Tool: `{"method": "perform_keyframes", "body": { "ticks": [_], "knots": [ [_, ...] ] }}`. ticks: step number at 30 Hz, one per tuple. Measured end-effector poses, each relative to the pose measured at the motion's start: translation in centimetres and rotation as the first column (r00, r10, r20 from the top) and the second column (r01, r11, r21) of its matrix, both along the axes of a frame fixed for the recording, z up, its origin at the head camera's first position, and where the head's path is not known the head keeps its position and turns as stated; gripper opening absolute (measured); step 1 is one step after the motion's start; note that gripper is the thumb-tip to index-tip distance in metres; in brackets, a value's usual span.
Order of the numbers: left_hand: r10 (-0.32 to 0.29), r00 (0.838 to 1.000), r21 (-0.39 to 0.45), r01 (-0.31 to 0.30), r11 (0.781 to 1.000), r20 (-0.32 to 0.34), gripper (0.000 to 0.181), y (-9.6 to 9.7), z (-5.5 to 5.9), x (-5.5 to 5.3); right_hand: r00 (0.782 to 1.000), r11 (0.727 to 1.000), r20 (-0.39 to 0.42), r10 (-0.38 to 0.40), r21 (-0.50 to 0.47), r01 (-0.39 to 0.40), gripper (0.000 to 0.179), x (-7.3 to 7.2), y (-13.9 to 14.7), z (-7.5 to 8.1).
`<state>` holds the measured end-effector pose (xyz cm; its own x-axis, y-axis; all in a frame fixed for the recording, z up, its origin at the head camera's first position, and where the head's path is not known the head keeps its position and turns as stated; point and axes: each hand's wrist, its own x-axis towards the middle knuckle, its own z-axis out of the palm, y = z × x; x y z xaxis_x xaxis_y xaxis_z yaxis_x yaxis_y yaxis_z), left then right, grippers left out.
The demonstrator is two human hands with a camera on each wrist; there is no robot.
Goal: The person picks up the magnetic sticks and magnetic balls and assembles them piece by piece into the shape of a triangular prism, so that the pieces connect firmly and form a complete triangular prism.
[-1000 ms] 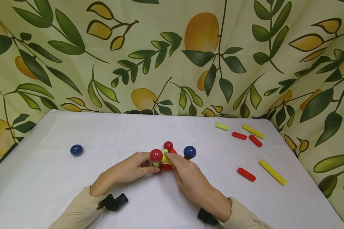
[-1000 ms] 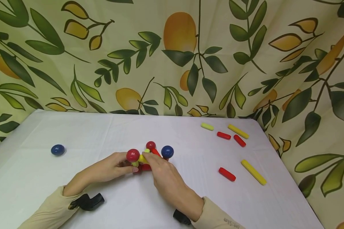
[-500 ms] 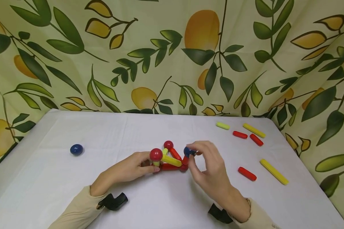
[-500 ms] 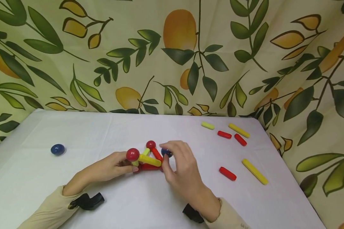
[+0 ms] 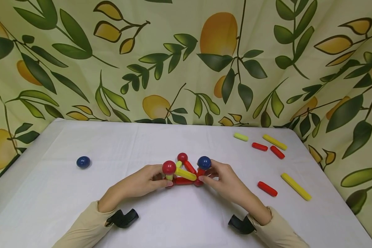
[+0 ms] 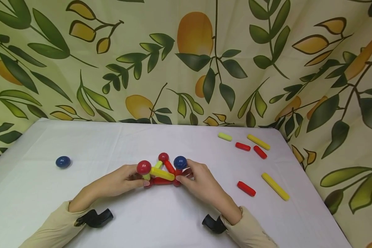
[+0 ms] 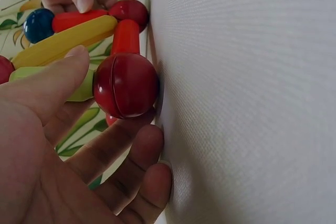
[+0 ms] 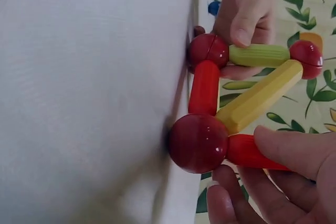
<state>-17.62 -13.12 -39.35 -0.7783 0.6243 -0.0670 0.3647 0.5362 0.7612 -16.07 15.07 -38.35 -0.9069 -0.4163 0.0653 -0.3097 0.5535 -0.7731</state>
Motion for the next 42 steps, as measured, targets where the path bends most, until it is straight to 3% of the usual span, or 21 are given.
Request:
{"method": "perform_keyframes", "body": {
  "ticks": [18,29,35,42],
  "knots": [
    [0.007,1.0,-0.007,-0.007,1.0,0.005,0.021,-0.11,-0.11,-0.08,0.998,0.999,-0.05,-0.036,-0.002,0.036,0.026,-0.12,-0.52,-0.86],
    [0.007,1.0,0.002,-0.007,1.0,0.006,0.023,-0.11,-0.2,0.04,0.999,0.999,-0.023,-0.047,0.011,0.047,0.029,0.03,-0.67,-0.83],
    [0.007,1.0,0.002,-0.007,1.0,0.016,0.023,-0.15,-0.19,0.09,0.998,0.999,-0.047,-0.046,0.009,0.047,0.029,0.09,-0.61,-0.93],
    [-0.016,1.0,0.001,0.016,1.0,0.018,0.033,-0.5,0.08,0.01,0.999,0.999,-0.033,-0.029,0.018,0.03,0.032,0.07,-0.51,-0.86]
  ]
}}
